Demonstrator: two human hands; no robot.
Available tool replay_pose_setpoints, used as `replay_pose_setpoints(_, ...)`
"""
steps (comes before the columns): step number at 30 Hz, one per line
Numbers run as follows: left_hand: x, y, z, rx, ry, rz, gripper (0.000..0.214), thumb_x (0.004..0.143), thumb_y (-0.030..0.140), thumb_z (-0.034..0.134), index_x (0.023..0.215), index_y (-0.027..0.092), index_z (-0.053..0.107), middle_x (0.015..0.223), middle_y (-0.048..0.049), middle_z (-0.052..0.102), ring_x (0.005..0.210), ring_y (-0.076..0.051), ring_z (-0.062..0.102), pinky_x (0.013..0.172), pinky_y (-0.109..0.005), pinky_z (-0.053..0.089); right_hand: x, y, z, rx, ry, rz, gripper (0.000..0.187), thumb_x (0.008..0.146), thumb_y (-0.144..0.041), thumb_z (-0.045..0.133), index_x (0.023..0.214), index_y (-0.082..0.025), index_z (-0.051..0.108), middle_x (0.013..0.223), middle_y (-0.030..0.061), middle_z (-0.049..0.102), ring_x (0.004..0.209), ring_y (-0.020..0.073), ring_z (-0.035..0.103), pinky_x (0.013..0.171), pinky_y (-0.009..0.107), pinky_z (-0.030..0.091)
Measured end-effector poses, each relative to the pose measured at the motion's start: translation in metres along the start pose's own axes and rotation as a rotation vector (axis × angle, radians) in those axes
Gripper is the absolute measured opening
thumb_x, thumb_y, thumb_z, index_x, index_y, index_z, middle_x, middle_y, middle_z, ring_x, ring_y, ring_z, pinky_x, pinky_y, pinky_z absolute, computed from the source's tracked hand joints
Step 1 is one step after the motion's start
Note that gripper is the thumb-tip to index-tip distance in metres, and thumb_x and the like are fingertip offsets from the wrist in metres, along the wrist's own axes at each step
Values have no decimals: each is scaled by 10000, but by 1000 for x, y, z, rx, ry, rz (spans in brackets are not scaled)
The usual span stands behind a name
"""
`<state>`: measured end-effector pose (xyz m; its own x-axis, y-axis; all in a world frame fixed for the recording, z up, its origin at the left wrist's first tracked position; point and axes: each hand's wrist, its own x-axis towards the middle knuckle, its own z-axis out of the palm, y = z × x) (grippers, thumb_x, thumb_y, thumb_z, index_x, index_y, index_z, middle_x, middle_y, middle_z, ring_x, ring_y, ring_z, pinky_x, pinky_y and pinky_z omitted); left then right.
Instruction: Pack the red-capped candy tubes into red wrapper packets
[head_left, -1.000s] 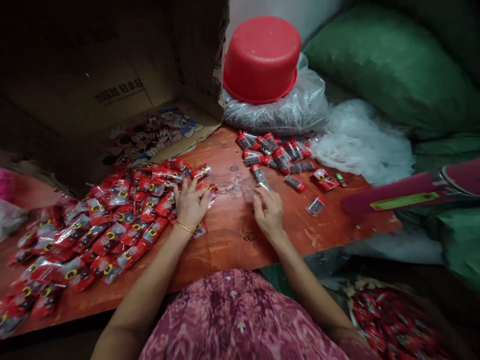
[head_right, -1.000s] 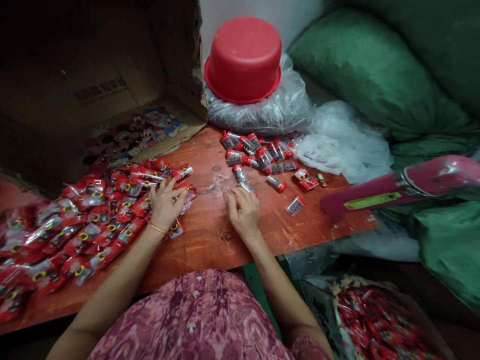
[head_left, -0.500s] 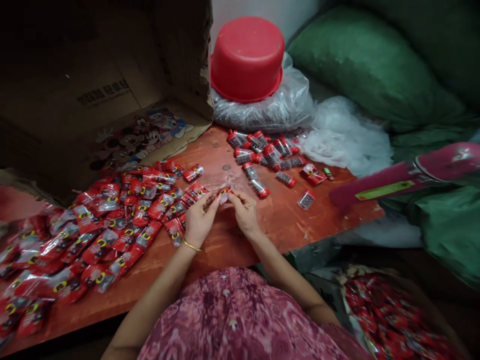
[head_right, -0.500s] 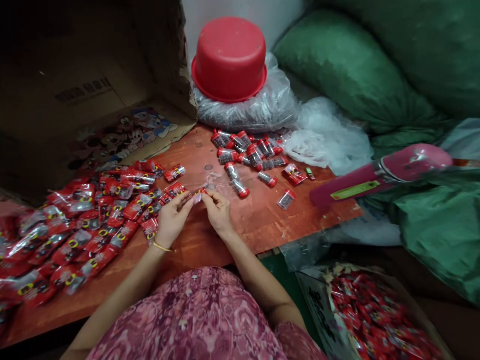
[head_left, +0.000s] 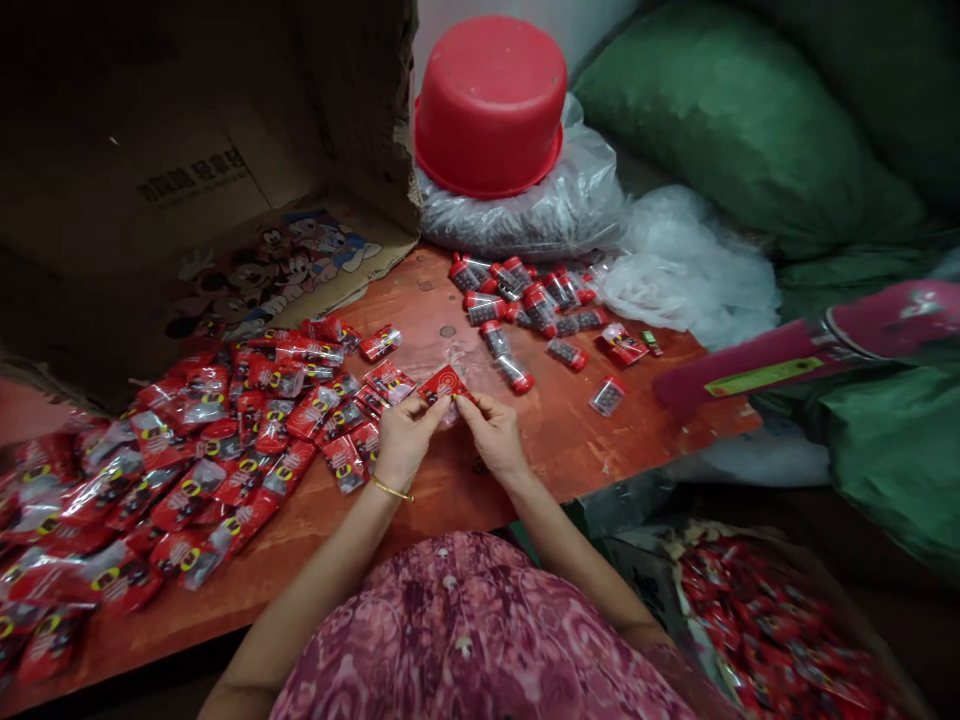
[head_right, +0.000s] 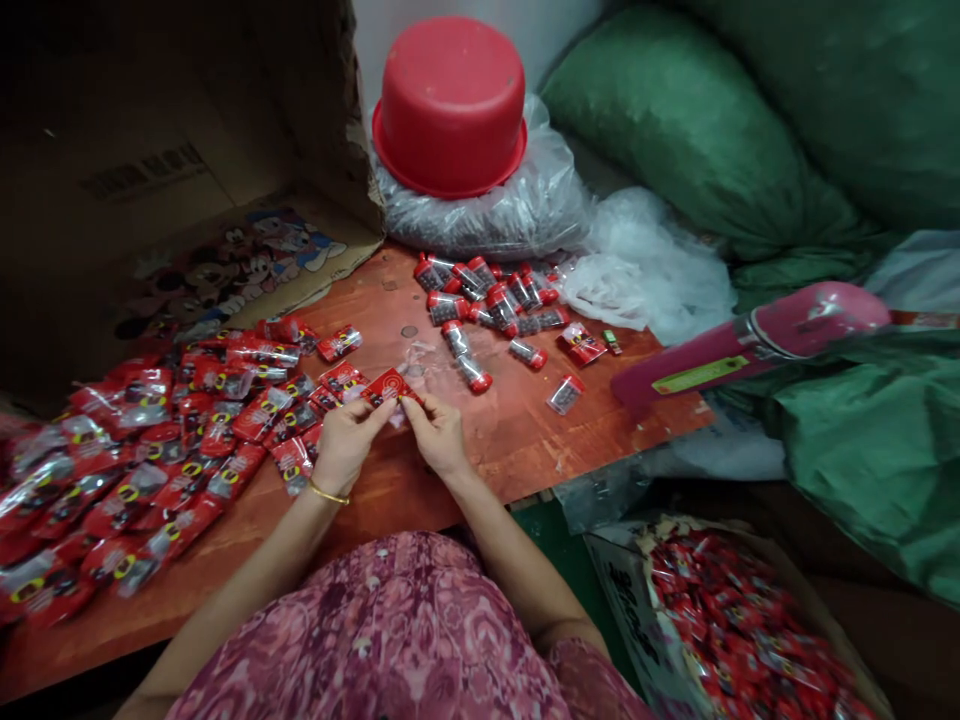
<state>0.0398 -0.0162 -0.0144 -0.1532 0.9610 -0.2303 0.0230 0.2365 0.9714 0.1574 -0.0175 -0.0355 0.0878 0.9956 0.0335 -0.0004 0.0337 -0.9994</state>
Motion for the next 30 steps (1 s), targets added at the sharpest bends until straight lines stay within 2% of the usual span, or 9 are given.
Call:
replay_pose_setpoints(5, -5, 0, 6, 45, 26, 10, 322, 605, 375, 715, 436, 145, 565, 422, 49, 465, 458, -64, 369, 479, -204, 286, -2, 6, 3, -173, 70, -104, 386, 814, -438, 463, 513, -198, 430, 482, -45, 381, 472, 90, 353, 462, 227, 303)
replay_pose_setpoints(11, -3, 0, 7, -348, -86, -208, 386, 508, 465, 775, 579, 134, 589, 592, 24, 582, 583, -81, 508, 610, -206, 425, -1, 8, -1, -268, -29, -171, 346, 879, -415, 404, 708, -179, 590, 599, -15, 543, 561, 116, 479, 536, 232, 394)
replay_pose_setpoints(13, -1, 3, 3, -409, -89, -293, 406, 451, 439, 811, 578, 131, 579, 598, 21, 592, 593, -85, 535, 646, -223, 461, 10, 7, -15, -381, -122, -235, 366, 908, -385, 349, 785, -180, 626, 673, 8, 598, 620, 134, 526, 585, 247, 427)
replay_pose_setpoints(16, 2, 9, -4, -469, -85, -387, 401, 432, 390, 833, 601, 134, 575, 595, 22, 605, 579, -85, 562, 631, -218, 479, 41, 3, -52, -741, -215, -416, 321, 908, -277, 341, 1002, -195, 637, 960, 65, 654, 884, 190, 558, 799, 325, 437)
replay_pose_setpoints(18, 2, 11, -8, -493, -96, -433, 366, 467, 355, 828, 631, 138, 583, 606, 16, 622, 576, -90, 579, 601, -207, 476, 65, 1, -82, -1054, -293, -488, 325, 869, -179, 384, 1087, -203, 624, 1128, 95, 612, 1024, 234, 507, 883, 394, 386)
replay_pose_setpoints(21, 2, 12, -10, -532, -118, -497, 271, 570, 306, 787, 680, 145, 599, 632, 2, 648, 575, -97, 597, 586, -207, 479, 85, -1, -116, -1330, -536, -546, 382, 836, -110, 414, 1130, -254, 611, 1247, 73, 551, 1127, 247, 444, 909, 412, 345)
replay_pose_setpoints(23, 1, 11, -10, -556, -125, -526, 206, 631, 275, 751, 707, 150, 606, 631, 1, 652, 568, -98, 599, 590, -214, 484, 82, -3, -126, -1411, -596, -595, 358, 834, -134, 440, 1126, -256, 608, 1253, 70, 545, 1139, 251, 431, 913, 415, 325)
replay_pose_setpoints(26, 0, 10, -10, -589, -147, -561, 154, 682, 251, 717, 745, 160, 611, 642, 4, 657, 577, -102, 608, 604, -227, 495, 63, -6, -127, -1440, -570, -629, 296, 813, -247, 527, 1096, -214, 609, 1218, 94, 561, 1110, 269, 449, 905, 423, 310)
replay_pose_setpoints(30, -2, 10, -11, -606, -178, -589, 133, 712, 252, 694, 774, 160, 621, 662, -10, 669, 591, -113, 621, 595, -231, 497, 47, -5, -121, -1403, -581, -612, 486, 782, -351, 599, 1228, -179, 513, 1242, 110, 552, 1097, 278, 465, 900, 420, 301)
